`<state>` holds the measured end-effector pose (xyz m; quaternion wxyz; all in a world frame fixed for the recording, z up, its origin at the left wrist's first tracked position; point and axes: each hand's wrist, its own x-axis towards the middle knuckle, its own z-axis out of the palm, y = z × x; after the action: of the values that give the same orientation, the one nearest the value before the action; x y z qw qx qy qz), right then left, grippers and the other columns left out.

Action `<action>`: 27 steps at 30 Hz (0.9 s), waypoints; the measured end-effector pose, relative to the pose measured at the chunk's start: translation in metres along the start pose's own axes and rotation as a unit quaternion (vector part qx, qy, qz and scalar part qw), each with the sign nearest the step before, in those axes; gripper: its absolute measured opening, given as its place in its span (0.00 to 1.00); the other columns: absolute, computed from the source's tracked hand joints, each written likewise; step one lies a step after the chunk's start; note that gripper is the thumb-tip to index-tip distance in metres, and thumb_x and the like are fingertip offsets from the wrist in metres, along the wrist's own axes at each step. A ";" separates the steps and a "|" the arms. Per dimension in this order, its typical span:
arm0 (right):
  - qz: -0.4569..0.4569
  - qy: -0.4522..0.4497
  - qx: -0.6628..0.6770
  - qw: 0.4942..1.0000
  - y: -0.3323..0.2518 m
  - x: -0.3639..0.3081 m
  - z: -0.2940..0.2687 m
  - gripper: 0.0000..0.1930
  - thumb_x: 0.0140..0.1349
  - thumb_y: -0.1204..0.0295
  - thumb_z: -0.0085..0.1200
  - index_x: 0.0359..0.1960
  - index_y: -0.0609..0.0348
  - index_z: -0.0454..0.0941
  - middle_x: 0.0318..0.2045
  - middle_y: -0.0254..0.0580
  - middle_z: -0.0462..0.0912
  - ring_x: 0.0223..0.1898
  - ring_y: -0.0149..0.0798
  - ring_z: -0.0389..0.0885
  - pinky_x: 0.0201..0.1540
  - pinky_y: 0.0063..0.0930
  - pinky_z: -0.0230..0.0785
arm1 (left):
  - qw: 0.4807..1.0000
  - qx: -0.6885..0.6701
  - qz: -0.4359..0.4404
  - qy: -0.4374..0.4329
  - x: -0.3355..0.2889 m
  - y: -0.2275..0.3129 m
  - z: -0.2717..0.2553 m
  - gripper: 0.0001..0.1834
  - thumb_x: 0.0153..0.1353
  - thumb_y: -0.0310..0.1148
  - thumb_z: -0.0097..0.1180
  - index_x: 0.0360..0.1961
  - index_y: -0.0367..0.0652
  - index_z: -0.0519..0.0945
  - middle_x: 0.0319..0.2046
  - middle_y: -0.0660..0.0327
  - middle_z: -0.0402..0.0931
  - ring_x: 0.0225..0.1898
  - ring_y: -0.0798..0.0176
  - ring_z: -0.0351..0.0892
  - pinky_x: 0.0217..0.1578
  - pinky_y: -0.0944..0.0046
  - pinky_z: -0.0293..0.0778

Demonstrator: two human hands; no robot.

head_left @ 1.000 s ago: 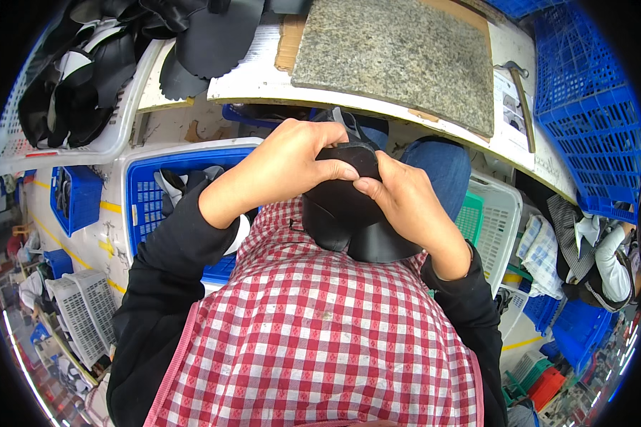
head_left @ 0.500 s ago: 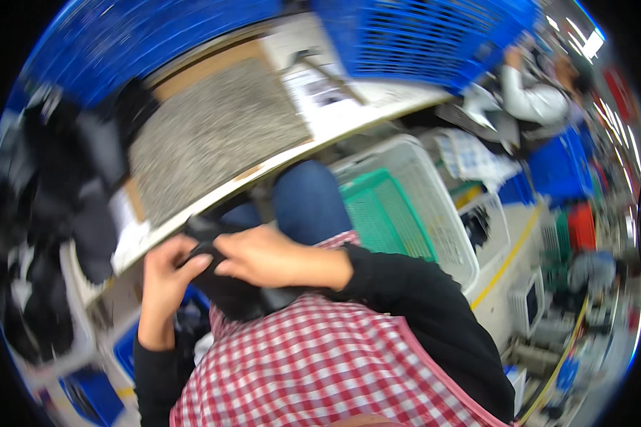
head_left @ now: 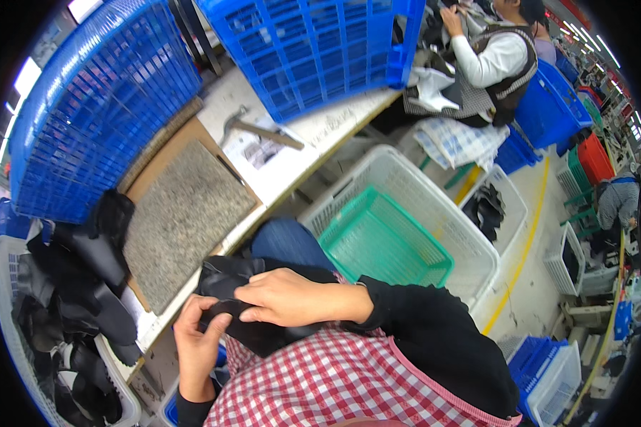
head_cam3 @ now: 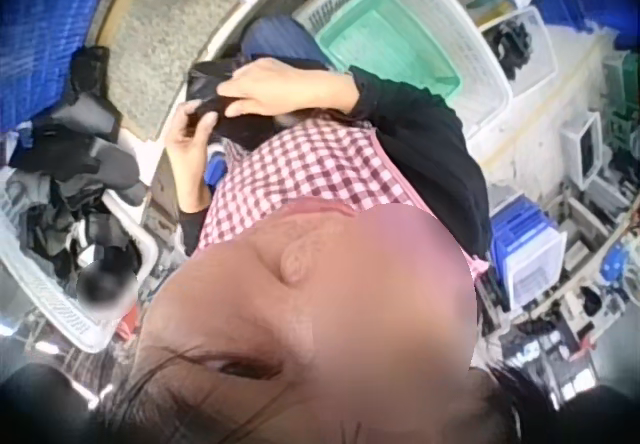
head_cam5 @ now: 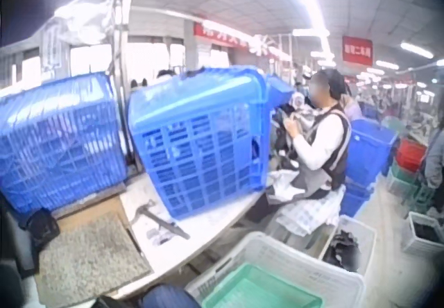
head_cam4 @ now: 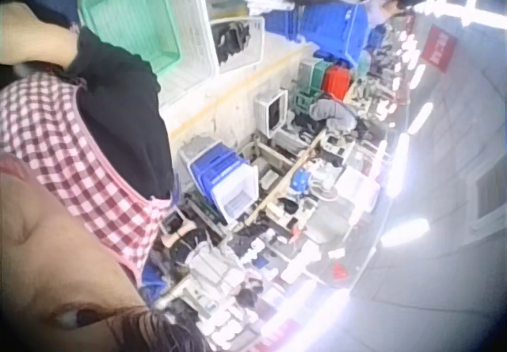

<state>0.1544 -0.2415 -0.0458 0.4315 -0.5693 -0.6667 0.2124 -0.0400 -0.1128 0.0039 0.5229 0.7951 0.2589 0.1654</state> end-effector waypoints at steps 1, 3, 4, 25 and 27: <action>-0.008 0.006 0.009 1.000 0.002 0.001 -0.008 0.16 0.65 0.59 0.63 0.36 0.59 0.75 0.32 0.51 0.83 0.41 0.58 0.83 0.41 0.54 0.73 | 1.000 -0.018 -0.002 0.009 0.001 0.003 0.007 0.18 0.56 0.17 0.68 0.47 0.36 0.79 0.37 0.66 0.75 0.39 0.72 0.73 0.45 0.70 0.71; -0.029 0.009 0.058 0.998 0.002 0.006 -0.021 0.15 0.66 0.58 0.63 0.39 0.58 0.77 0.34 0.52 0.84 0.41 0.59 0.84 0.42 0.52 0.74 | 1.000 0.000 0.015 -0.004 0.005 0.012 0.016 0.28 0.54 0.17 0.71 0.56 0.37 0.74 0.42 0.64 0.76 0.42 0.70 0.75 0.49 0.68 0.72; -0.046 0.020 0.084 0.995 0.001 0.009 -0.025 0.15 0.67 0.58 0.63 0.40 0.58 0.78 0.35 0.52 0.85 0.41 0.60 0.84 0.43 0.52 0.74 | 0.999 -0.015 0.010 -0.026 0.008 0.016 0.021 0.29 0.55 0.18 0.72 0.57 0.37 0.74 0.44 0.62 0.78 0.45 0.69 0.78 0.51 0.66 0.74; 0.140 0.015 -0.029 0.990 0.021 -0.004 -0.021 0.16 0.59 0.56 0.69 0.42 0.51 0.85 0.37 0.45 0.87 0.40 0.54 0.87 0.41 0.47 0.77 | 0.999 -0.007 0.041 -0.001 0.034 -0.031 0.024 0.12 0.59 0.29 0.71 0.39 0.35 0.82 0.32 0.61 0.80 0.37 0.68 0.78 0.42 0.65 0.74; 0.173 0.037 -0.060 0.982 0.019 0.001 -0.014 0.17 0.58 0.55 0.70 0.39 0.53 0.84 0.34 0.45 0.86 0.39 0.53 0.86 0.40 0.46 0.76 | 0.998 0.017 0.058 0.003 0.043 -0.032 0.022 0.10 0.58 0.27 0.73 0.37 0.35 0.84 0.31 0.68 0.78 0.36 0.73 0.76 0.40 0.68 0.73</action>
<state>0.1768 -0.2383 -0.0523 0.3779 -0.7085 -0.5529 0.2223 -0.0014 -0.0938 -0.0349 0.4978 0.8171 0.2168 0.1936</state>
